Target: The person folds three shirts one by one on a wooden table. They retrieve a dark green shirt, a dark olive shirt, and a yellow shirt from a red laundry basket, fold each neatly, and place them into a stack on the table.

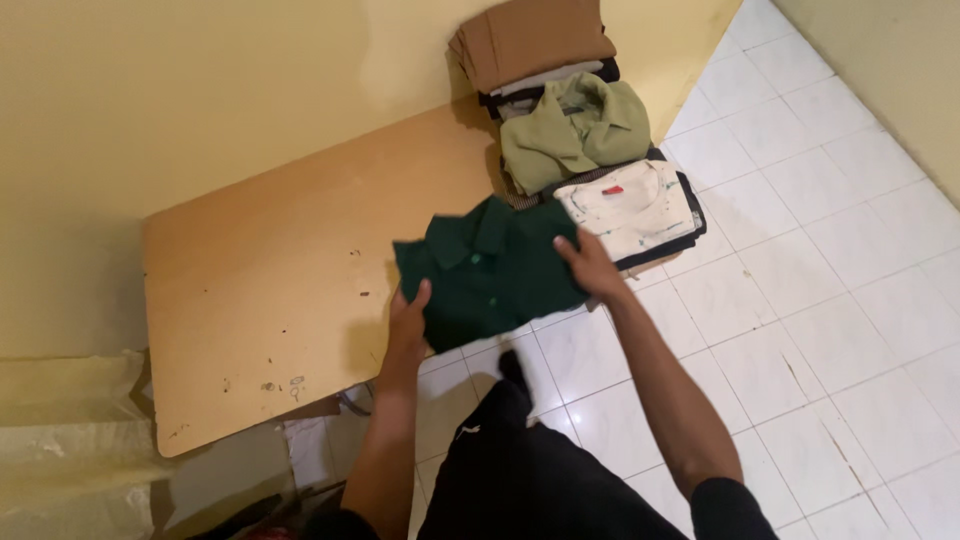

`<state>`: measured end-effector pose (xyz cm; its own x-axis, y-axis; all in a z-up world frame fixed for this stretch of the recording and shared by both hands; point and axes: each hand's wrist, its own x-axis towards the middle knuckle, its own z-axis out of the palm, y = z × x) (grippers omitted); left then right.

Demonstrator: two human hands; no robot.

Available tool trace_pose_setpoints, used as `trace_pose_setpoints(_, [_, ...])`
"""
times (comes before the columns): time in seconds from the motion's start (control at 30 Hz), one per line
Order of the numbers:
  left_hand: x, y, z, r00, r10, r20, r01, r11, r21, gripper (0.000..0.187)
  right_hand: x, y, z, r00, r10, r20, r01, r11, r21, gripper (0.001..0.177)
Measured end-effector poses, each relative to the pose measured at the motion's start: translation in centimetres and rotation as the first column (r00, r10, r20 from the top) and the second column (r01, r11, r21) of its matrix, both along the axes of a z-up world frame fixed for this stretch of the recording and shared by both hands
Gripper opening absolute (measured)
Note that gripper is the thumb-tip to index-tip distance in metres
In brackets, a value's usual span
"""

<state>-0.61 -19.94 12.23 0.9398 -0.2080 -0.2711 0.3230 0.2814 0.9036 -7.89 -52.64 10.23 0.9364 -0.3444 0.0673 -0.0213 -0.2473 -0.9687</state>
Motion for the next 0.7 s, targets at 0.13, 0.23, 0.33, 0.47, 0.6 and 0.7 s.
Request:
trace_pose_setpoints(0.13, [4.0,-6.8,2.0,0.98,-0.1,0.171,0.121,0.986,-0.118,0.05,2.8,-6.3,2.9,0.98,-0.061,0.187,0.071,0.997,-0.043,0.034])
trace_pose_setpoints(0.23, [7.9,-12.0,1.5,0.971,-0.127,0.201,0.159,0.976,-0.15,0.051,5.4,-11.5,4.2,0.967,-0.135,0.216,0.158,0.983,-0.091,0.034])
trace_pose_setpoints(0.33, [13.0,-17.9,-0.5,0.974,-0.115,0.194,0.144,0.98,-0.139,0.052,8.8,-17.4,4.1,0.94,-0.145,0.309,0.199,0.968,-0.153,0.033])
trace_pose_setpoints(0.47, [20.2,-27.0,-3.9,0.91,-0.071,0.408,0.042,0.996,0.08,0.057,14.9,-24.3,2.2,0.921,-0.201,0.334,0.305,0.906,-0.295,0.031])
trace_pose_setpoints(0.6, [21.5,-30.7,-8.8,0.96,-0.107,0.259,-0.092,0.752,0.653,0.066,17.7,-25.2,-3.0,0.905,-0.417,-0.086,0.319,0.797,-0.512,0.033])
trace_pose_setpoints(0.7, [21.2,-31.4,-9.2,0.908,-0.008,0.419,-0.28,0.734,0.619,0.072,18.7,-24.5,-3.7,0.804,-0.567,-0.178,0.413,0.748,-0.519,0.036])
